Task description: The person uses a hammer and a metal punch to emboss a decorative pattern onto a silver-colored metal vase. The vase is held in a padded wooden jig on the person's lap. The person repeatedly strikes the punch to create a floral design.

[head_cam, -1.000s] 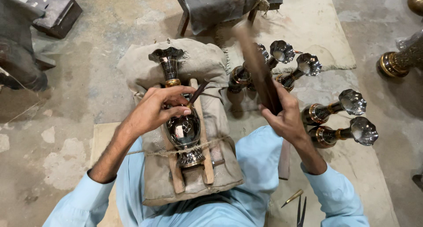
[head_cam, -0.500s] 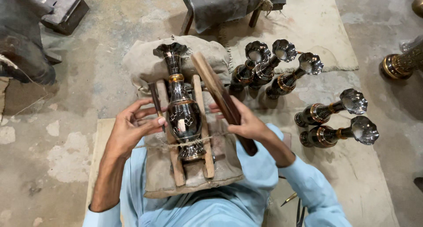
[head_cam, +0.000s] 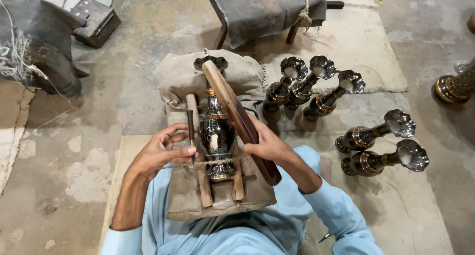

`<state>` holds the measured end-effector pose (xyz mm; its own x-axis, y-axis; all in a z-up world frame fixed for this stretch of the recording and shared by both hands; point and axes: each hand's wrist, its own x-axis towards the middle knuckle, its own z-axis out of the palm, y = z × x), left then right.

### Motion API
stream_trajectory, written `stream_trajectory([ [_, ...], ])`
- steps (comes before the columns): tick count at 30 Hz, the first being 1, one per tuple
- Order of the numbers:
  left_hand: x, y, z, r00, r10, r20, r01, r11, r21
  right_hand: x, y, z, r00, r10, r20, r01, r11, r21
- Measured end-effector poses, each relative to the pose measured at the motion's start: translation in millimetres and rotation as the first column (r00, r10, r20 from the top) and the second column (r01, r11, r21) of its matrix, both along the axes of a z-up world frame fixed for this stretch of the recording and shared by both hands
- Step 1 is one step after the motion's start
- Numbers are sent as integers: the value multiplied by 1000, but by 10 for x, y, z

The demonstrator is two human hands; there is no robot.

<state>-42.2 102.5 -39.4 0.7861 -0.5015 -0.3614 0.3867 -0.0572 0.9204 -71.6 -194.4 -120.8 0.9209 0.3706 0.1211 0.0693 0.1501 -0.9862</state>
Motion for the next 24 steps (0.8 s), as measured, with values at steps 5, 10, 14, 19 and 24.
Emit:
stream_trajectory([
  [5,114,64,-219,999,-18,-39,15,997,-75,-117,-36,266,996,73,-54,-65,989,130],
  [10,152,130,-379,995,-14,-104,0,991,-133,-205,0,359,997,59,-42,-57,997,49],
  [14,176,102,-467,996,-26,-83,13,989,-149,-291,19,429,991,79,-108,-68,992,102],
  [19,130,-2,-415,974,197,113,-194,980,-40,-389,-134,272,993,-55,103,35,982,186],
  [24,-120,-182,-278,830,332,447,-323,941,-99,-719,-232,-229,942,-306,136,277,940,197],
])
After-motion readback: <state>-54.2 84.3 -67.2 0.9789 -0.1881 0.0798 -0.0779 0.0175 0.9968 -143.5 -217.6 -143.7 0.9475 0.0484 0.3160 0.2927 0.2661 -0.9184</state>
